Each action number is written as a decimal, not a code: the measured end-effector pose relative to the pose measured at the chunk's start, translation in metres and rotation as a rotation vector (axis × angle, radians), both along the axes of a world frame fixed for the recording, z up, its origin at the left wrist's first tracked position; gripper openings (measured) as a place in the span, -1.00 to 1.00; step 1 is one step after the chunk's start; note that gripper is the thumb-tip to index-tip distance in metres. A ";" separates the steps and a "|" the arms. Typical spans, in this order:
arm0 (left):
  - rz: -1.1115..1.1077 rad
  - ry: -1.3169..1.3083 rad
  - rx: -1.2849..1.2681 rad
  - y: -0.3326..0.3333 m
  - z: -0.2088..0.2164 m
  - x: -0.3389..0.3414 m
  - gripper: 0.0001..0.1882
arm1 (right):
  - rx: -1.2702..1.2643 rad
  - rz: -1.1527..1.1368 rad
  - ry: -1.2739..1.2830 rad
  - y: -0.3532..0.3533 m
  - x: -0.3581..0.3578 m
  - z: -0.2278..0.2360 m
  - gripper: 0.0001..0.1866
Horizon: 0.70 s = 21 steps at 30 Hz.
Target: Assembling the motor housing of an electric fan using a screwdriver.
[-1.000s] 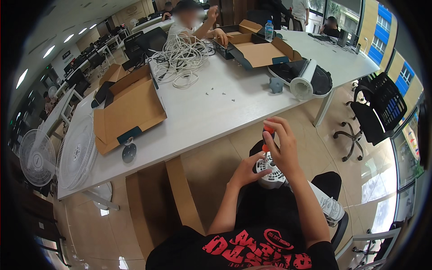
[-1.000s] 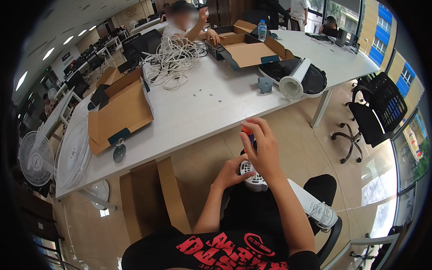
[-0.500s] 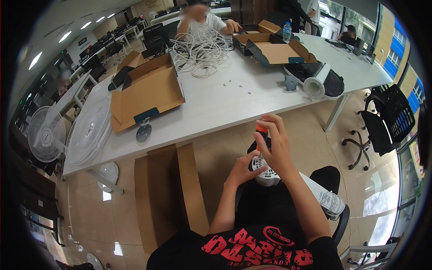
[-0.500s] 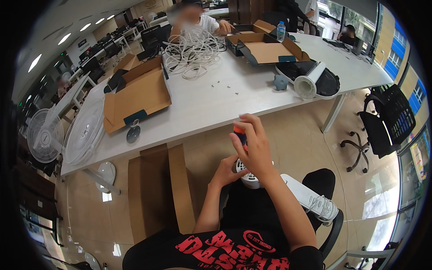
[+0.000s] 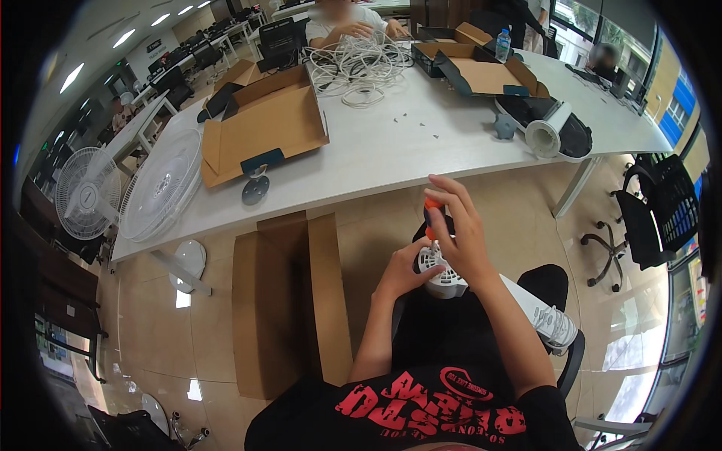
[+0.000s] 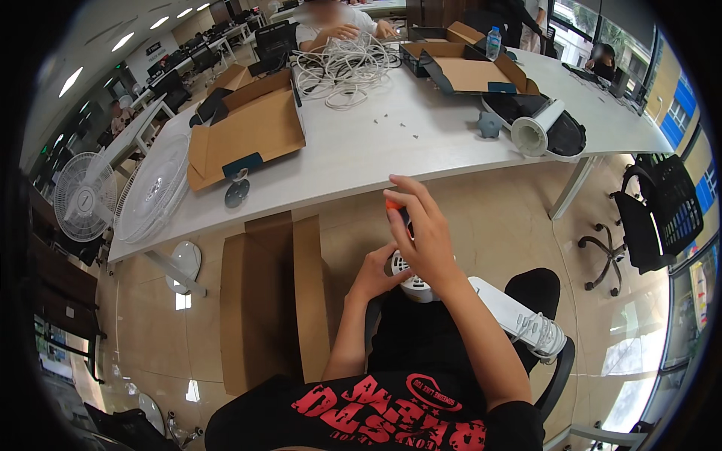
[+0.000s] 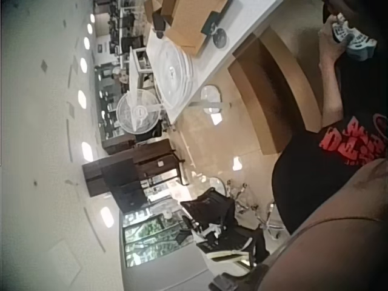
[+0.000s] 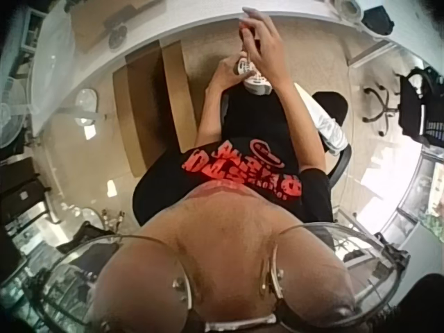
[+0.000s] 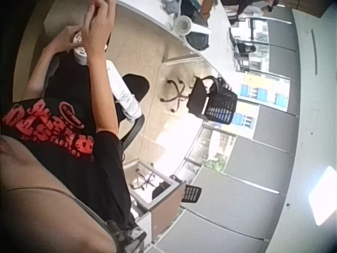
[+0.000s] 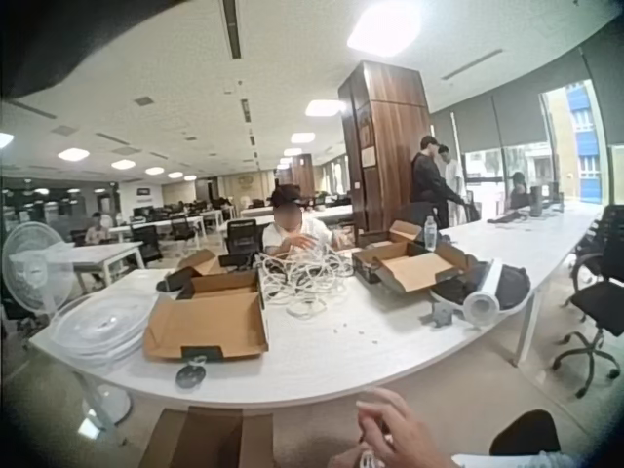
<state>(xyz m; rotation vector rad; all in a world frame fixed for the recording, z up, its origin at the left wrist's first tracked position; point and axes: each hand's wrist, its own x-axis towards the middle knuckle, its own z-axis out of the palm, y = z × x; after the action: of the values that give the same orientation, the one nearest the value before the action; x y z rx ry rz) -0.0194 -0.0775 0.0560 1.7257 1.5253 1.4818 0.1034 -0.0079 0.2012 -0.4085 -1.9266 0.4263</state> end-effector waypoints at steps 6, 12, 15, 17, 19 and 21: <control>-0.050 -0.019 -0.065 -0.003 0.002 -0.001 -0.47 | -0.101 0.015 -0.070 -0.003 0.006 0.002 -0.73; -0.114 -0.051 -0.034 0.001 0.005 -0.002 -0.40 | -0.055 -0.058 -0.082 -0.003 0.001 0.001 -0.76; -0.105 -0.036 -0.032 0.004 0.000 0.000 -0.39 | -0.024 -0.037 -0.081 0.000 0.010 -0.001 -0.72; -0.091 -0.031 -0.036 0.006 -0.003 0.000 -0.38 | -0.116 -0.002 -0.110 0.004 0.015 -0.002 -0.71; -0.103 -0.023 -0.022 0.006 -0.004 0.000 -0.37 | -0.131 0.005 -0.097 0.006 0.015 -0.005 -0.71; -0.084 -0.009 -0.028 0.006 -0.003 0.000 -0.36 | -0.151 0.004 -0.068 0.006 0.014 -0.007 -0.70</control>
<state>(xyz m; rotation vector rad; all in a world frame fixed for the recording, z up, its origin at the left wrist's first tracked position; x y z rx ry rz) -0.0197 -0.0712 0.0526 1.7424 1.4435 1.4181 0.1175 -0.0018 0.1937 -0.5225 -1.9681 0.5690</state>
